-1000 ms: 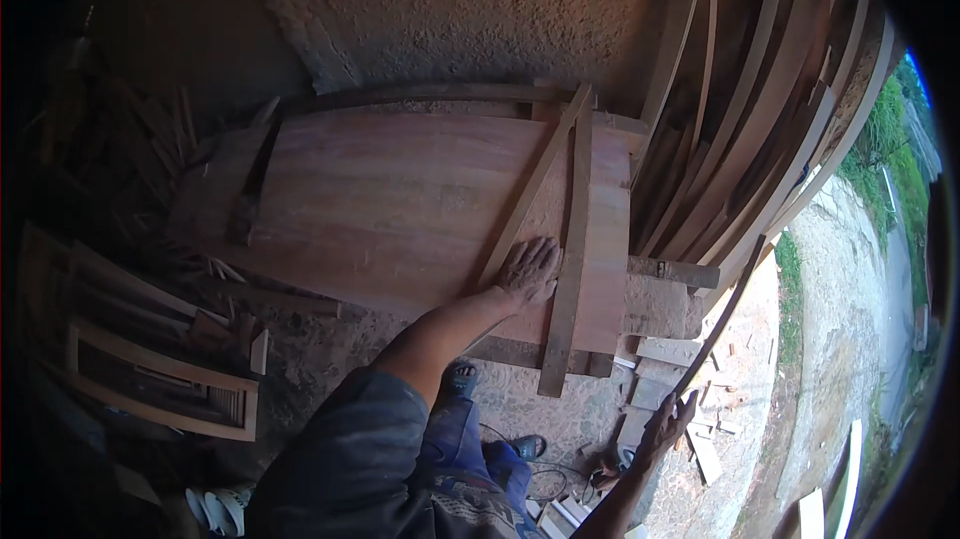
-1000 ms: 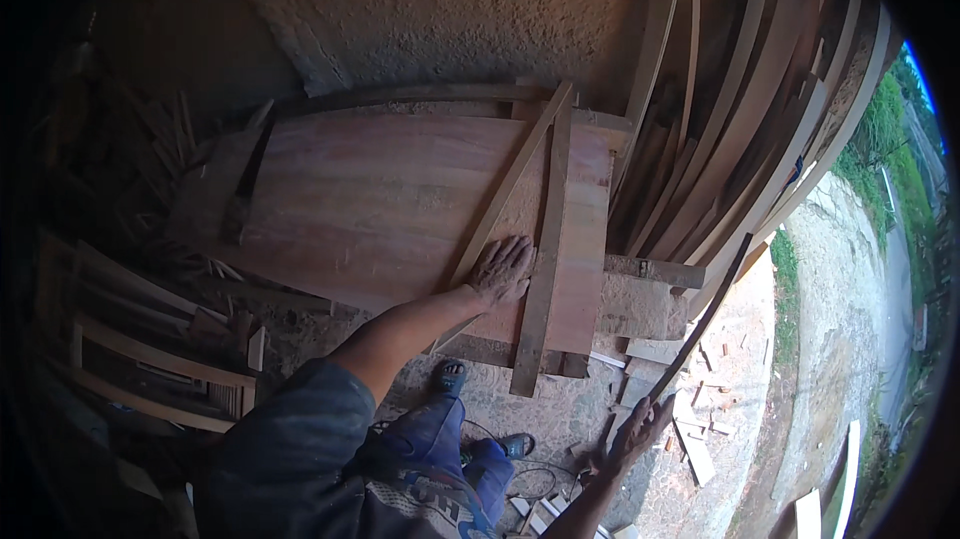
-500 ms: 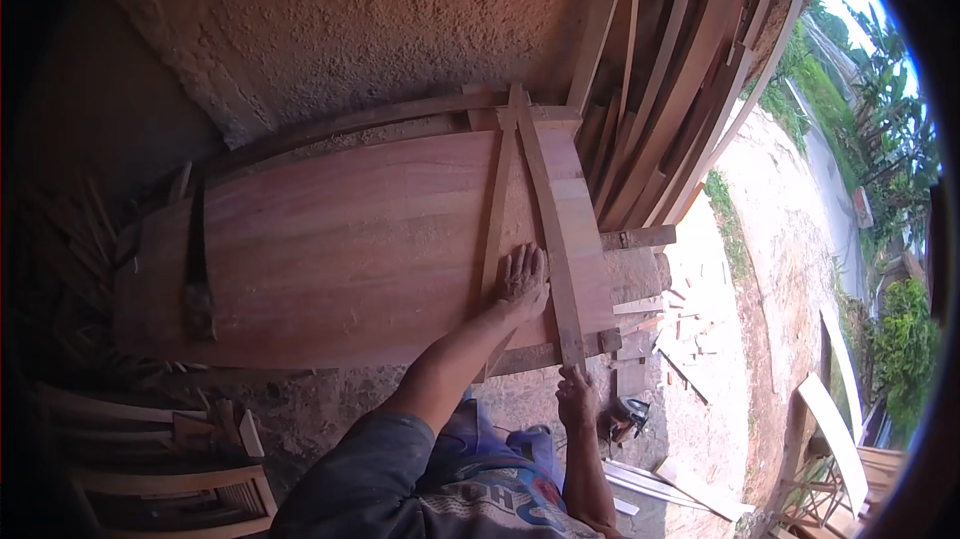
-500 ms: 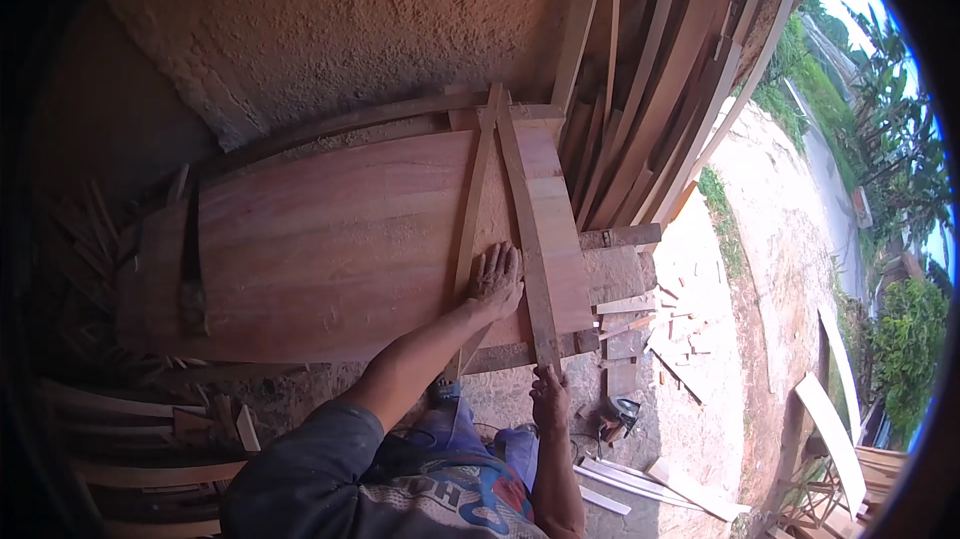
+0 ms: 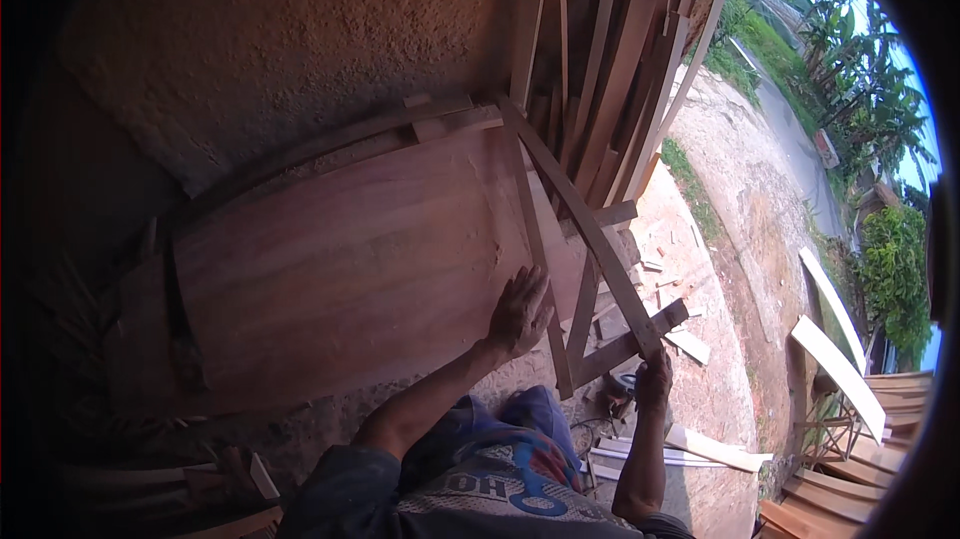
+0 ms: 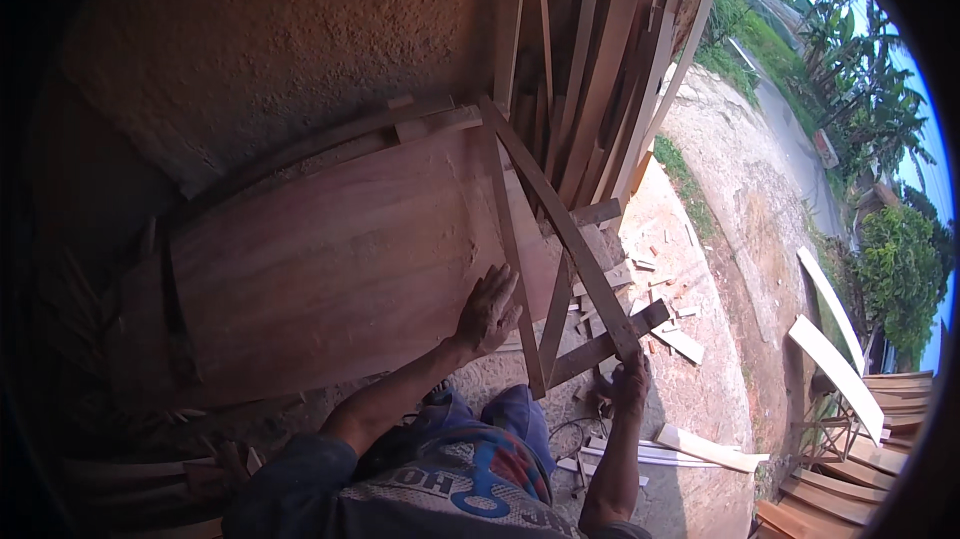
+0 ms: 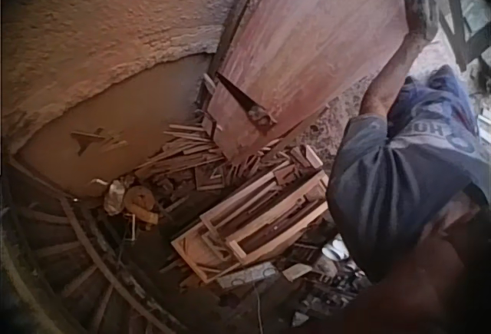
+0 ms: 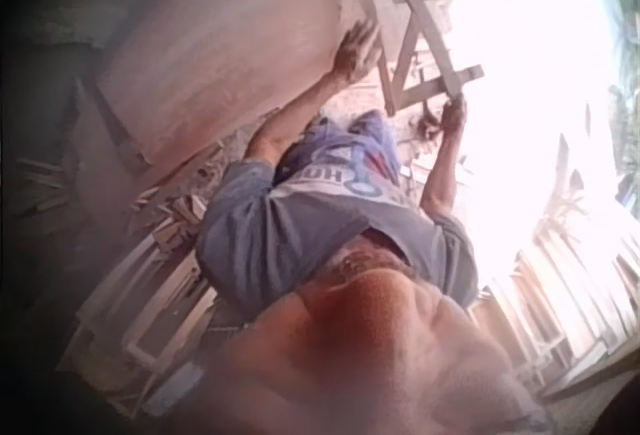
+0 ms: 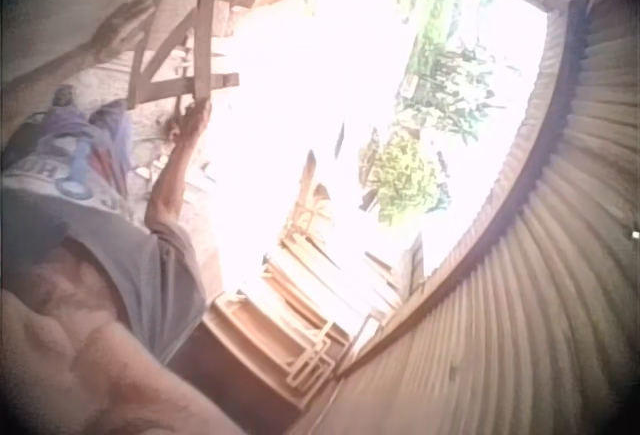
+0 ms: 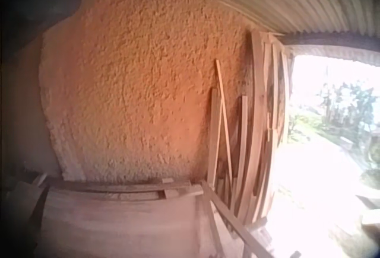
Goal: The person marks a large sheet of plywood with a pencil and a straightedge, then uses a circular saw to cut along the marked line. After cutting, the person measures the cut piece with a tape measure and repositions the plywood for further work.
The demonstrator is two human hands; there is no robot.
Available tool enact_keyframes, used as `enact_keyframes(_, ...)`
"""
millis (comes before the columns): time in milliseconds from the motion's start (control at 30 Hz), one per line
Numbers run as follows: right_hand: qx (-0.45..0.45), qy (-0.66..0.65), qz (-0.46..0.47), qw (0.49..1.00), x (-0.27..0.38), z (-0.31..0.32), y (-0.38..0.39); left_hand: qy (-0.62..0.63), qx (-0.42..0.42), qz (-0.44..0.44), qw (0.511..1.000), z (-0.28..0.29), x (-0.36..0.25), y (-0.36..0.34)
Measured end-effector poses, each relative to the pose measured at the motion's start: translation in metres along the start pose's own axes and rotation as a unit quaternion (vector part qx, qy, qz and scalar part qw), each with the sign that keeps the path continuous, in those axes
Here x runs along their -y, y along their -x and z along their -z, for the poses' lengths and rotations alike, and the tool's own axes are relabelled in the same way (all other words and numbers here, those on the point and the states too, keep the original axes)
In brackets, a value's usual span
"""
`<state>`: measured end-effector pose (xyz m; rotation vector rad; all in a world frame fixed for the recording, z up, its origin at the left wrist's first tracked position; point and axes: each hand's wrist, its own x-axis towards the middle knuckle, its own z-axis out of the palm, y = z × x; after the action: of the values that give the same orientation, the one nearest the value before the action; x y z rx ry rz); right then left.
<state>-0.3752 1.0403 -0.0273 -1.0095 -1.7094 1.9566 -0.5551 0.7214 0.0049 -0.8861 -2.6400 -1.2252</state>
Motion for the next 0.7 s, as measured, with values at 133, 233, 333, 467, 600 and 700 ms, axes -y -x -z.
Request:
enact_keyframes(133, 0.038, 0.145, 0.141, 0.978, 0.02, 0.049, -0.056, -0.068, 0.077, 0.052, 0.993, -0.023, 0.01, 0.028)
enact_keyframes(233, 0.058, 0.258, 0.225, 0.938, 0.017, 0.07, -0.107, -0.122, 0.126, 0.097, 0.98, -0.041, 0.023, 0.043)
enact_keyframes(333, 0.065, -0.126, -0.087, 0.986, 0.015, 0.08, -0.17, -0.157, 0.145, 0.11, 0.971, -0.054, 0.028, 0.049)
enact_keyframes(467, 0.145, 0.07, 0.008, 0.987, -0.002, 0.072, -0.233, -0.194, 0.152, 0.119, 0.962, -0.059, 0.019, 0.049)
enact_keyframes(600, 0.199, 0.004, -0.085, 0.976, 0.006, 0.056, -0.28, -0.19, 0.16, 0.163, 0.955, -0.06, 0.003, 0.038)
enact_keyframes(700, 0.2, 0.053, -0.164, 0.965, 0.004, 0.04, -0.286, -0.187, 0.161, 0.19, 0.95, -0.062, -0.007, 0.03)
